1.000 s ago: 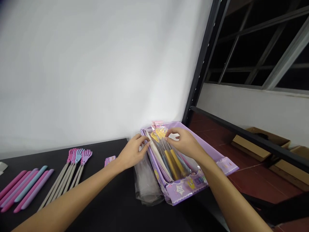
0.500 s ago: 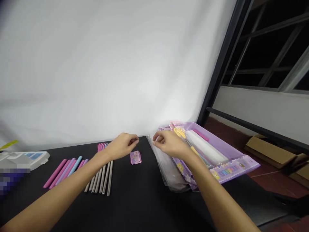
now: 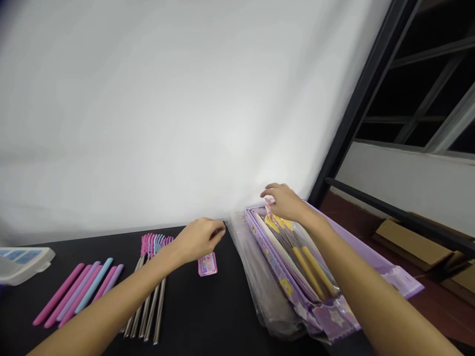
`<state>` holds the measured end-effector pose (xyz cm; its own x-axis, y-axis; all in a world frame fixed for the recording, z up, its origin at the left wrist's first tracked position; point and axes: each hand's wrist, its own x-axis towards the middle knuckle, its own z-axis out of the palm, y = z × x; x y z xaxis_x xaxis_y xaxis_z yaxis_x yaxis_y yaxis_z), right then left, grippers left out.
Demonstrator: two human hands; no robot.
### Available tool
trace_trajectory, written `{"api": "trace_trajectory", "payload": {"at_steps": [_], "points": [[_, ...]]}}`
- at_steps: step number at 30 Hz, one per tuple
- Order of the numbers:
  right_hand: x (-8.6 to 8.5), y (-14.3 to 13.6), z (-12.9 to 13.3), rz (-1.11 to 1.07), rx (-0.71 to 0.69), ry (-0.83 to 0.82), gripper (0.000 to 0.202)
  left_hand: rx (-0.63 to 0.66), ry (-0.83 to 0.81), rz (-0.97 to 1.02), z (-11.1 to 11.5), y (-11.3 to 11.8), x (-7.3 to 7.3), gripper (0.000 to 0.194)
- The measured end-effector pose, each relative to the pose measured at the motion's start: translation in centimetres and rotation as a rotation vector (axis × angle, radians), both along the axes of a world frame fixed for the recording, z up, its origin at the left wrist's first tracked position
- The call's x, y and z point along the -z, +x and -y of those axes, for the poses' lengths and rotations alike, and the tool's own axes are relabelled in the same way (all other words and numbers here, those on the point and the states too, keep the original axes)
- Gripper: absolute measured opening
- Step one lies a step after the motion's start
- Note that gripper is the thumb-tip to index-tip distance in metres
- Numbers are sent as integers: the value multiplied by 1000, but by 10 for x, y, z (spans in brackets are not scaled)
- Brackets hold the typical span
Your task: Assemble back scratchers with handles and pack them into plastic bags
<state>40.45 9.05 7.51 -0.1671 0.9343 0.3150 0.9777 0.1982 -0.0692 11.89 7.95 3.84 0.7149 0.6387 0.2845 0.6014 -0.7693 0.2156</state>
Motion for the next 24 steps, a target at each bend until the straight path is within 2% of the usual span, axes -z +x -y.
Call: {"api": "trace_trajectory", "payload": {"at_steps": [2, 5, 8, 12, 16, 19, 24], "points": [[3, 3, -18, 64, -107, -106, 44, 7, 15, -11, -4, 9, 0, 23], [10, -1, -33, 124, -124, -182, 42, 11, 38, -31, -7, 18, 1, 24], [10, -2, -34, 126, -115, -157, 32, -3, 50, -54, -8, 19, 0, 23], [-2, 7, -29, 70, -113, -63, 26, -28, 54, -73, -9, 14, -2, 24], [-3, 11, -27, 99, -168, -241, 30, -15, 73, -68, -5, 9, -3, 23], [4, 4, -26, 142, -180, -287, 39, 9, 81, -61, 1, -2, -4, 22], [7, -32, -14, 86, -136, -103, 39, 29, -16, -36, 7, -44, -15, 25]]}}
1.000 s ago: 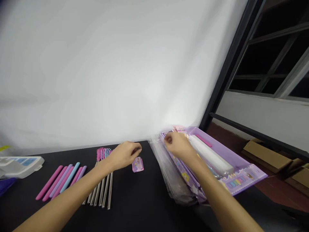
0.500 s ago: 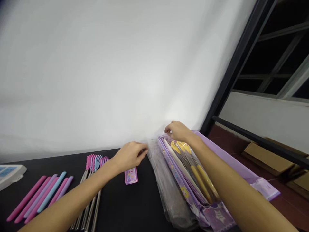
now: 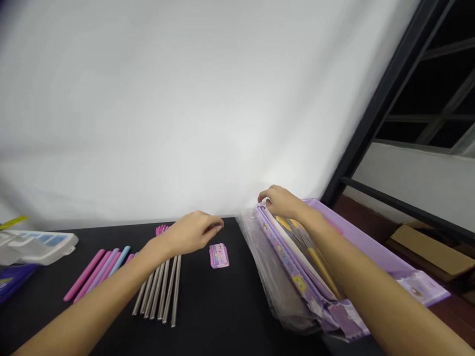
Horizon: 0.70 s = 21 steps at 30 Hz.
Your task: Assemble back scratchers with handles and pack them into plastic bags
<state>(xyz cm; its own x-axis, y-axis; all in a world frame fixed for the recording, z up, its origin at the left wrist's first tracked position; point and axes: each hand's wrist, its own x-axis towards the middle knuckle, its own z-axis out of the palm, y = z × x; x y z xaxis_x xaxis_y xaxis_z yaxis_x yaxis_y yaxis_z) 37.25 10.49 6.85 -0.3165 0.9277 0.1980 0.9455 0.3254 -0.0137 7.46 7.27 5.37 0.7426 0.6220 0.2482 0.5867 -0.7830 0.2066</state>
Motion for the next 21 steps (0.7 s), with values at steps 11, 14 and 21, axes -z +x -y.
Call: {"api": "trace_trajectory", "payload": {"at_steps": [11, 14, 21], "points": [[6, -142, 57, -390, -204, -207, 17, -255, -105, 213, 15, -102, 6, 26], [25, -177, 67, -513, -118, -285, 5, -354, -77, 238, 24, -115, 23, 25], [72, -222, 79, -662, 9, -513, 22, -542, -32, 285, 38, -152, 36, 29]]}}
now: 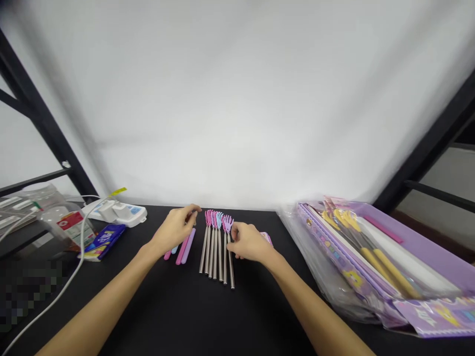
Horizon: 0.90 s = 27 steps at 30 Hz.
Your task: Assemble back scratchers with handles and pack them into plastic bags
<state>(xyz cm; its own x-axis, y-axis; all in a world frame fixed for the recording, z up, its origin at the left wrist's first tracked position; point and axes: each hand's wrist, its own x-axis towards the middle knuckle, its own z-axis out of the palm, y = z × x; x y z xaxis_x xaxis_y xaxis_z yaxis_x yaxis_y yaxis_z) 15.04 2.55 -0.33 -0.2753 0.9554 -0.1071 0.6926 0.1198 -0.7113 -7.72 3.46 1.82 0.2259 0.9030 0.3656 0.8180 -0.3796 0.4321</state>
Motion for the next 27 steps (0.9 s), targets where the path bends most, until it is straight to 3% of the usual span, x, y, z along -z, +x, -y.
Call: {"api": "trace_trajectory", "payload": {"at_steps": [3, 7, 10, 13, 18, 21, 24, 27], "points": [[8, -5, 3, -2, 38, 47, 23, -65, -68, -132, 3, -10, -3, 30], [14, -1, 3, -96, 101, 27, 23, -81, -159, -271, 10, -4, -2, 17], [16, 5, 3, -304, 122, -83, 23, -90, -198, -342, 17, 7, 0, 7], [13, 13, 5, -578, 170, -168, 23, -77, -218, -371, 21, 13, 2, 10], [4, 23, 8, -1003, 304, -240, 39, -47, -219, -316, 19, 13, 9, 29], [0, 27, 7, -1091, 276, -233, 30, 38, -162, -216, 19, 14, 10, 35], [-4, 27, 6, -1160, 264, -118, 14, 185, -77, -32, 24, 17, 7, 35], [-8, 25, 8, -1238, 274, 43, 16, 298, -41, 60, 29, 23, 2, 33]]}}
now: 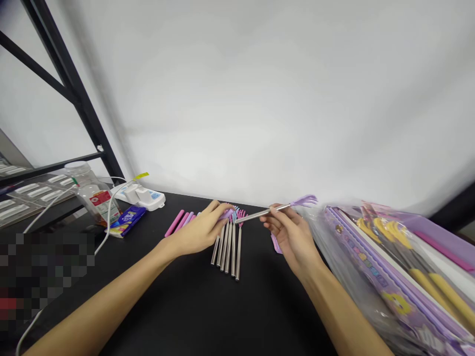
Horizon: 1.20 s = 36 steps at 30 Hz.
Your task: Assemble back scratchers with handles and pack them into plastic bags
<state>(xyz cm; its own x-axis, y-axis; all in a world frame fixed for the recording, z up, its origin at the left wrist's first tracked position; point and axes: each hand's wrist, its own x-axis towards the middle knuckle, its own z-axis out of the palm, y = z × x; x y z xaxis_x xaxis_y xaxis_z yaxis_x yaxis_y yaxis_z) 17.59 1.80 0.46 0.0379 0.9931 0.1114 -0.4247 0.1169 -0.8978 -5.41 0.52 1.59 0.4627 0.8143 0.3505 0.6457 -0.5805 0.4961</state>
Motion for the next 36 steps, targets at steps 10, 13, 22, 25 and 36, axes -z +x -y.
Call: {"api": "trace_trajectory", "payload": {"at_steps": [10, 13, 22, 25, 36], "points": [[4, -7, 4, 135, 109, 131, 27, 46, 49, -21, 5, 7, -5, 32], [6, -8, 4, 121, 152, 159, 28, 3, 65, -88, 4, 6, -1, 32], [7, -6, 3, 149, 136, 168, 26, -41, 93, -168, 0, 6, 3, 33], [8, -4, 2, 194, 116, 155, 26, -20, 104, -196, -2, 4, 5, 32], [4, 4, 3, 258, 25, 161, 30, 35, 206, -146, -4, 3, 13, 31]]}}
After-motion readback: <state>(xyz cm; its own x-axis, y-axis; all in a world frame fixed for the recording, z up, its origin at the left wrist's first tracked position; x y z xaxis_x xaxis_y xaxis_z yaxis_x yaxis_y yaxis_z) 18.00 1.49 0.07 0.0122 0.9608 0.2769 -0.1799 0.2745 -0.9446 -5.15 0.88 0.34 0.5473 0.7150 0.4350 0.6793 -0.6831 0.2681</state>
